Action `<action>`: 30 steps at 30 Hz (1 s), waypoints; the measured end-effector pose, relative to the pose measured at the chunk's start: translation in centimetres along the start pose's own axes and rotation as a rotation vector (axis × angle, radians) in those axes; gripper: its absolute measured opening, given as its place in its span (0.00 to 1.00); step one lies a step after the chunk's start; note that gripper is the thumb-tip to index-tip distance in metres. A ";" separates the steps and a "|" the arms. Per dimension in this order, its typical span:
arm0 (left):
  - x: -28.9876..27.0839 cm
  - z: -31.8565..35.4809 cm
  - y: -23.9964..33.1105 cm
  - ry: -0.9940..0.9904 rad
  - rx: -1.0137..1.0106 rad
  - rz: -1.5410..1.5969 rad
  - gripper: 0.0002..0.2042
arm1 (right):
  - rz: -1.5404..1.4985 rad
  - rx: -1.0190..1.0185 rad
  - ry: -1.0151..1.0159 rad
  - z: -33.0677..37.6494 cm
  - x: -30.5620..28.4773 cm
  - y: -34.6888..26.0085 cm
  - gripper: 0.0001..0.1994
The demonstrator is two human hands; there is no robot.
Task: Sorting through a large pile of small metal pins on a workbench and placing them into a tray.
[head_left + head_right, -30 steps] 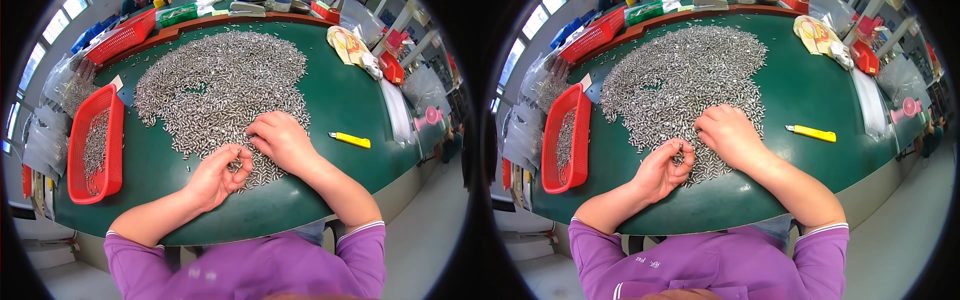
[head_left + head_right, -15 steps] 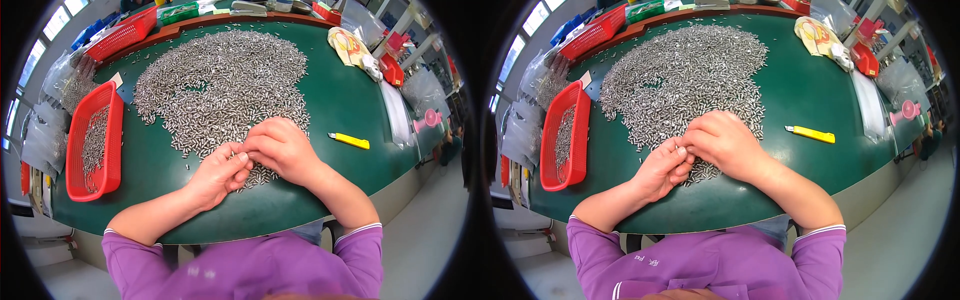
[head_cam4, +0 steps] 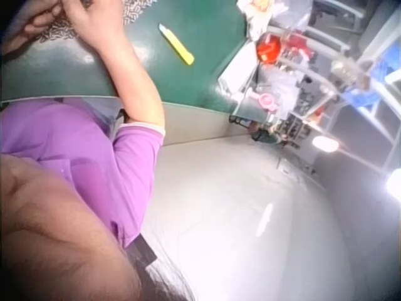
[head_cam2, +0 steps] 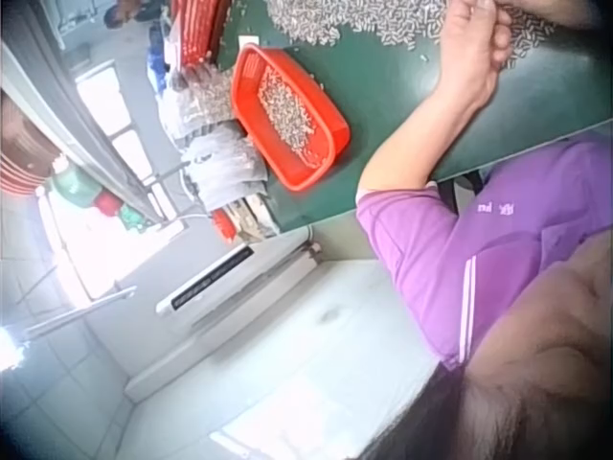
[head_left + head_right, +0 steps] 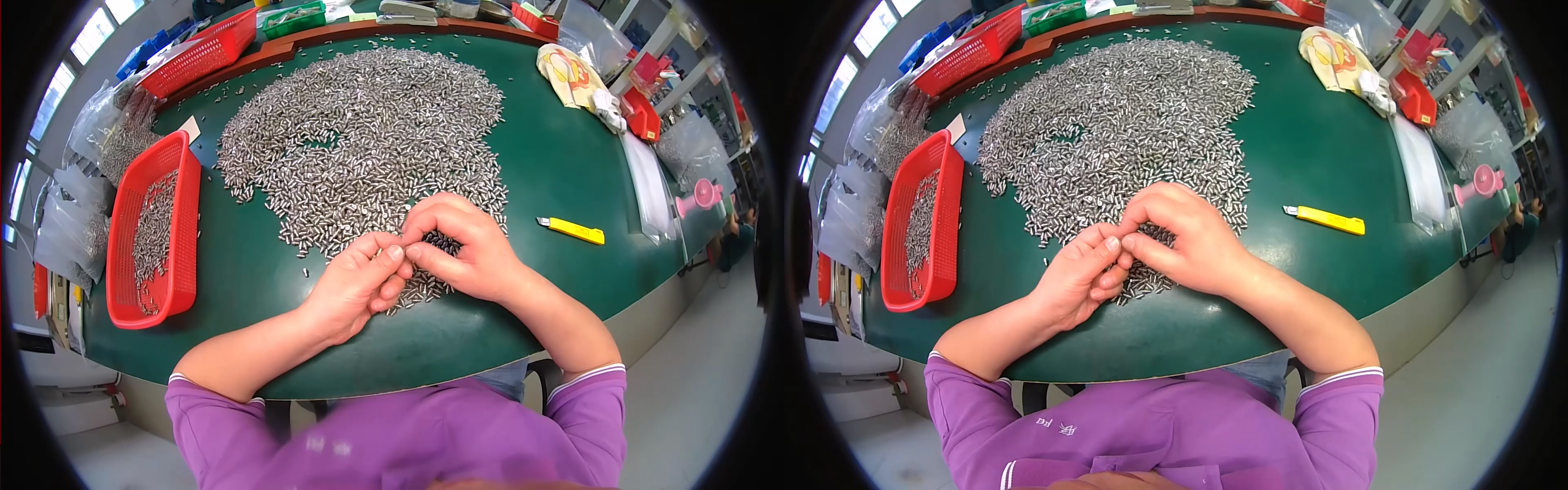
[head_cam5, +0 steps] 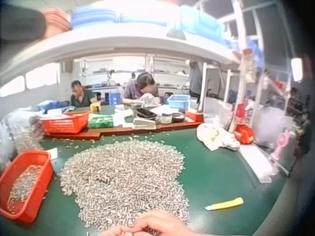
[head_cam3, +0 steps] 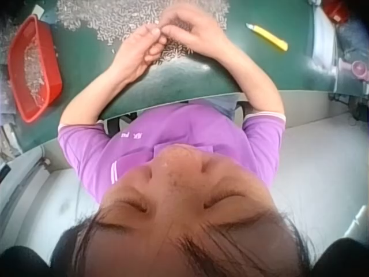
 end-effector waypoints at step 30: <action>0.6 0.3 0.1 0.033 -0.001 -0.029 0.07 | -0.049 0.107 0.009 0.0 -0.3 0.2 0.04</action>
Point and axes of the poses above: each hand's wrist, its own z-axis away from the middle knuckle, its own x-axis out of the palm, y = z × x, the point moved 4 cm from there along -z, towards the middle knuckle, and after that the axes turned 14 degrees about -x, right-handed, at the moved point
